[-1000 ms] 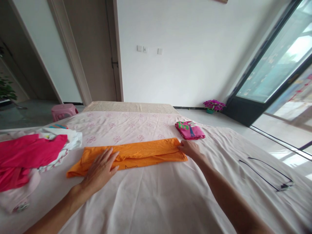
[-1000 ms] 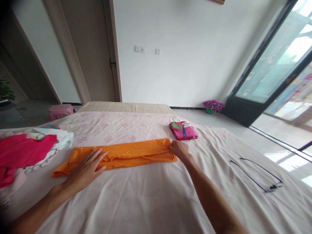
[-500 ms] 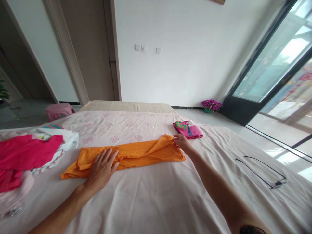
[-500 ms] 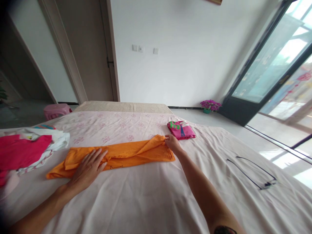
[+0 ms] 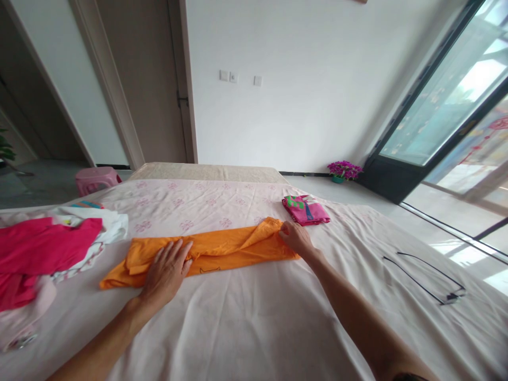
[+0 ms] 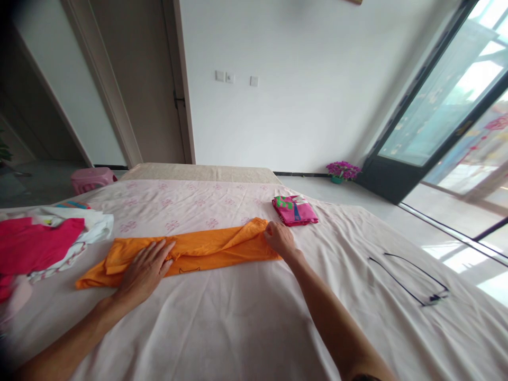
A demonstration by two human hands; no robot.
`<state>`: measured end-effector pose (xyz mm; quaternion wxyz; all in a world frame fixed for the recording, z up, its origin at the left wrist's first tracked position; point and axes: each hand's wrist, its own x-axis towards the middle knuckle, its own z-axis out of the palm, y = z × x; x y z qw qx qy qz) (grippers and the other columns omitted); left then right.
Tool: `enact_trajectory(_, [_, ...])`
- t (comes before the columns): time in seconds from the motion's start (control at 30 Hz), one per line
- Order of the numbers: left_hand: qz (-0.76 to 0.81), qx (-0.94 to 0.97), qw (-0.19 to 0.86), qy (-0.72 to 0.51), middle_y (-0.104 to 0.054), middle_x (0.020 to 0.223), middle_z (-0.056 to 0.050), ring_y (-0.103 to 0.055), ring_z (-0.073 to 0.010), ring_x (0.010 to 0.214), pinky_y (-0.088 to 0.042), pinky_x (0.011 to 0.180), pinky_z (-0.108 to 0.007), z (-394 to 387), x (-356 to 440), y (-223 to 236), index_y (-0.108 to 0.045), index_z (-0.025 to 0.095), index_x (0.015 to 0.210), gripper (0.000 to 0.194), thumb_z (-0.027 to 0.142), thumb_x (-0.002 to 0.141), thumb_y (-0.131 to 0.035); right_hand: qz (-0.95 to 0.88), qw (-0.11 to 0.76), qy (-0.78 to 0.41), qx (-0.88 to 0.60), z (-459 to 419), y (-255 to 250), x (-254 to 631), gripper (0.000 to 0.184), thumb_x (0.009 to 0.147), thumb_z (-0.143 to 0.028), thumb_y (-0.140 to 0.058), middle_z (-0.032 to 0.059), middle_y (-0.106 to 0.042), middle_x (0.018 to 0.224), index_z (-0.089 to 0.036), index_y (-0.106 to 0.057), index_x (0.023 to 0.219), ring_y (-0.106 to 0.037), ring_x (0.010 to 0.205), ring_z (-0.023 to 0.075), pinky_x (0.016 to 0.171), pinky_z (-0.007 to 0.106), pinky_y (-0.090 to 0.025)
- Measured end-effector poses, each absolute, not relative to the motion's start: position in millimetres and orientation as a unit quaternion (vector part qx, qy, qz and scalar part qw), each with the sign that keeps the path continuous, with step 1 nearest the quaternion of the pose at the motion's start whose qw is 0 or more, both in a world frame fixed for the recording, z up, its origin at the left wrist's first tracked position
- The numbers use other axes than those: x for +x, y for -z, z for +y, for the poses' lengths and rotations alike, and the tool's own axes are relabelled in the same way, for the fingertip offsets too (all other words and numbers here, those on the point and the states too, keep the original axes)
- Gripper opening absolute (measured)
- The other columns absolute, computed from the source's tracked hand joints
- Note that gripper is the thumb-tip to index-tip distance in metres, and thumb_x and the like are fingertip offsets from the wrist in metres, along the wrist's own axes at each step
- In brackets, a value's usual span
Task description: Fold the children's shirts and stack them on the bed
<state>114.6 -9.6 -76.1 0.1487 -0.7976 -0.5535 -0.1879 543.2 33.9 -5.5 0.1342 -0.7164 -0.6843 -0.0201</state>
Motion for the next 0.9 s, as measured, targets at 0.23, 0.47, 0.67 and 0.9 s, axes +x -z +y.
enact_trajectory(0.23, [-0.569, -0.789, 0.153, 0.176, -0.051, 0.147, -0.016, -0.045, -0.0379, 0.136, -0.035, 0.11, -0.057, -11.9, 116.6, 73.6, -0.048, 0.018, 0.145, 0.06, 0.048, 0.093, -0.048, -0.643, 0.108, 0.009, -0.758, 29.2, 15.9, 543.2, 0.026, 0.097, -0.04, -0.044, 0.0067, -0.072, 0.1, -0.023, -0.06, 0.109, -0.064, 0.087, 0.0206, 0.066, 0.027, -0.034])
enact_trajectory(0.47, [-0.58, -0.783, 0.153, 0.163, -0.049, 0.148, -0.016, -0.044, -0.0382, 0.136, -0.032, 0.111, -0.057, -12.4, 117.6, 73.6, -0.047, 0.018, 0.146, 0.061, 0.048, 0.092, -0.048, -0.613, 0.068, 0.003, -0.787, 29.5, 21.9, 554.2, 0.031, 0.099, -0.048, -0.042, 0.008, -0.071, 0.102, -0.024, -0.058, 0.111, -0.066, 0.094, 0.0236, 0.073, 0.03, -0.038])
enact_trajectory(0.67, [-0.583, -0.781, 0.15, 0.164, -0.05, 0.148, -0.017, -0.044, -0.0393, 0.137, -0.031, 0.111, -0.057, -13.4, 119.3, 72.1, -0.045, 0.018, 0.147, 0.063, 0.048, 0.092, -0.048, -0.627, 0.105, 0.06, -0.77, 23.1, 9.5, 546.7, 0.027, 0.097, -0.043, -0.048, 0.0073, -0.068, 0.108, -0.024, -0.061, 0.11, -0.061, 0.1, 0.024, 0.08, 0.033, -0.04])
enact_trajectory(0.9, [-0.582, -0.781, 0.148, 0.173, -0.05, 0.148, -0.017, -0.044, -0.0396, 0.136, -0.031, 0.11, -0.059, -13.2, 118.6, 73.1, -0.043, 0.018, 0.148, 0.062, 0.047, 0.093, -0.046, -0.801, 0.14, 0.025, -0.581, -12.1, -0.2, 501.1, 0.023, 0.098, -0.027, -0.047, 0.0056, -0.067, 0.108, -0.024, -0.069, 0.105, -0.056, 0.102, 0.0191, 0.089, 0.03, -0.04])
